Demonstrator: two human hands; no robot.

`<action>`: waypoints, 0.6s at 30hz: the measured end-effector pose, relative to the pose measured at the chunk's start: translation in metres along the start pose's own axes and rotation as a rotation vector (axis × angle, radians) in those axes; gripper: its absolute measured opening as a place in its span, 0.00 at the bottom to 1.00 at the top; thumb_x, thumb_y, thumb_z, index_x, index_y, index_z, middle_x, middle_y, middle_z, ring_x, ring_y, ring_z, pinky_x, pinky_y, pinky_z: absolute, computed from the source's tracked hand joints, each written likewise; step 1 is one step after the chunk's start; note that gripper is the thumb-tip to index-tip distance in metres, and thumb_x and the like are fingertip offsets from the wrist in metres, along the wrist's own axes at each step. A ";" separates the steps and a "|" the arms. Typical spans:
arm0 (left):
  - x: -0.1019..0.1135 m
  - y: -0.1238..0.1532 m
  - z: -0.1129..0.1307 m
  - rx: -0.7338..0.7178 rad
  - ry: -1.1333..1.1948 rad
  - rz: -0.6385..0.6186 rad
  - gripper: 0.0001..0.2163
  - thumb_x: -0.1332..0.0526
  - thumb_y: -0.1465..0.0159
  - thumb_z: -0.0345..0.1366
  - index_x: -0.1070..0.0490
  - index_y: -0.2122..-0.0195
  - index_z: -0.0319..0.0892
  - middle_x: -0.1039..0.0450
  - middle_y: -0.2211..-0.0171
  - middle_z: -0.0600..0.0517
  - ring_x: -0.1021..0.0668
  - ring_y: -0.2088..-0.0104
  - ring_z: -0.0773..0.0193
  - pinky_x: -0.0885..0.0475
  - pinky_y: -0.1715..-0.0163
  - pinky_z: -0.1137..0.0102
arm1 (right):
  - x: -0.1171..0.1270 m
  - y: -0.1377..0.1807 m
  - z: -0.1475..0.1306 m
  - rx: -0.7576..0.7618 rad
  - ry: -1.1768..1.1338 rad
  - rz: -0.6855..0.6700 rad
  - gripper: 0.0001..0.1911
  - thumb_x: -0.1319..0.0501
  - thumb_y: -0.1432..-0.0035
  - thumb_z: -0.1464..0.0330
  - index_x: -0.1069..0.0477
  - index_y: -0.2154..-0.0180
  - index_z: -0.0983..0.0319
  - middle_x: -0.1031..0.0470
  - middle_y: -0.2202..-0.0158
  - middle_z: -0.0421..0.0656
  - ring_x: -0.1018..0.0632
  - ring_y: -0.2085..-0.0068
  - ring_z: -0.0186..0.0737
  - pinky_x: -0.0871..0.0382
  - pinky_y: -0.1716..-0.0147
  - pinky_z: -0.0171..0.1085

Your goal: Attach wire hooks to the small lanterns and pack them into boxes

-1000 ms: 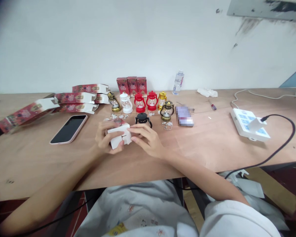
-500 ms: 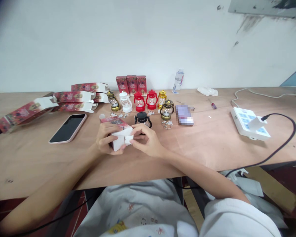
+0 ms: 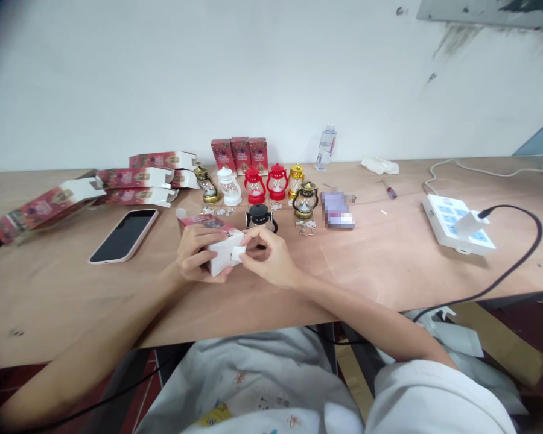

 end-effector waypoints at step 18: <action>0.001 -0.001 0.002 -0.030 0.006 -0.003 0.18 0.35 0.48 0.45 0.45 0.65 0.47 0.25 0.63 0.49 0.21 0.63 0.58 0.29 0.68 0.63 | 0.002 -0.001 -0.001 -0.003 0.110 -0.045 0.17 0.33 0.48 0.64 0.35 0.57 0.57 0.28 0.58 0.42 0.24 0.64 0.33 0.23 0.64 0.37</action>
Point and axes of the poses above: each hand's wrist, its own y-axis away from the middle knuckle, its own x-axis out of the back of the hand, z = x × y, the point moved 4 cm from there along -y, towards the middle knuckle
